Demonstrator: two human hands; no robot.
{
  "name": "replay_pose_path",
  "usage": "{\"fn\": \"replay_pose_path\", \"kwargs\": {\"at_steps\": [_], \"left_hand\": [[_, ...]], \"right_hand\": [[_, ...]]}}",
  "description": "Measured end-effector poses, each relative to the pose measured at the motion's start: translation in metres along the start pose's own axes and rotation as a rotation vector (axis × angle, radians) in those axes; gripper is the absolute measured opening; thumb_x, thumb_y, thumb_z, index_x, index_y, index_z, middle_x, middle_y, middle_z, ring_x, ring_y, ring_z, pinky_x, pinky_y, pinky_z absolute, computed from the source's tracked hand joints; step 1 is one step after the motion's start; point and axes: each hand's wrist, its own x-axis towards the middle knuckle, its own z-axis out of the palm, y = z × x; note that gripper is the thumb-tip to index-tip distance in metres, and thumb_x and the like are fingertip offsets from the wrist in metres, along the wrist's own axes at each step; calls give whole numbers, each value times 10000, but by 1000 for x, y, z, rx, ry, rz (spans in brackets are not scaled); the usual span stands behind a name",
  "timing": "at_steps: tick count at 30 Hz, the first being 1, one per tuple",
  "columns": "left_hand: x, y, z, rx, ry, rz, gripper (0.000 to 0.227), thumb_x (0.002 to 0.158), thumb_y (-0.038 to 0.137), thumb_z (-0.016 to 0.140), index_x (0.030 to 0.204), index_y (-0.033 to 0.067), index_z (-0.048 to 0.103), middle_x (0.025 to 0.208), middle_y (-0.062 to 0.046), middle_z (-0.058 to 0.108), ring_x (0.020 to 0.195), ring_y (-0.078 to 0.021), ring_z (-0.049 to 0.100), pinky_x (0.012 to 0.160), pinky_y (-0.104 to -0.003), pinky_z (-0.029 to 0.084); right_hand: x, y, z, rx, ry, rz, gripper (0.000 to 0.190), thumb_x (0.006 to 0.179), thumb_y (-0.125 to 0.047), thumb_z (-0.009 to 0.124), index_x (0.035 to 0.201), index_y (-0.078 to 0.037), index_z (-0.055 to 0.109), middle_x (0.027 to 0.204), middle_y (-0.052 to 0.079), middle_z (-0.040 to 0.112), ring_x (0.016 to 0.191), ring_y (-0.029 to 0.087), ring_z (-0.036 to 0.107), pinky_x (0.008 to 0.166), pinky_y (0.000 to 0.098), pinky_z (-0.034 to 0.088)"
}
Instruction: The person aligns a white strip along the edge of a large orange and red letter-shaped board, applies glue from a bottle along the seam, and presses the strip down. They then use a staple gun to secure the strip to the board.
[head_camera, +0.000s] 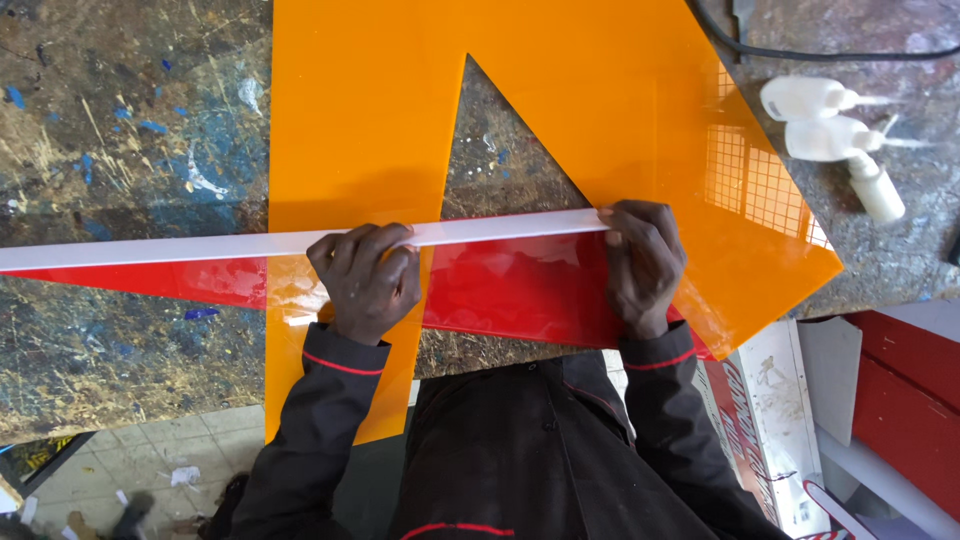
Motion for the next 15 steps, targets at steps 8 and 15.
{"fn": "replay_pose_path", "kwargs": {"at_steps": [8, 15], "left_hand": [[6, 2, -4, -25, 32, -19, 126, 1065, 147, 771, 1092, 247, 699, 1063, -1, 836, 919, -238, 742, 969, -460, 418], [-7, 0, -2, -67, 12, -40, 155, 1054, 120, 761, 1135, 244, 717, 1107, -12, 851, 982, -248, 754, 986, -473, 416]], "right_hand": [[-1, 6, 3, 31, -7, 45, 431, 1202, -291, 589, 1169, 58, 839, 1044, 268, 745, 891, 388, 701, 809, 474, 557], [-4, 13, 5, 37, 11, 52, 450, 1190, -285, 595, 1103, 84, 836, 979, 277, 728, 883, 423, 733, 815, 488, 576]]}}
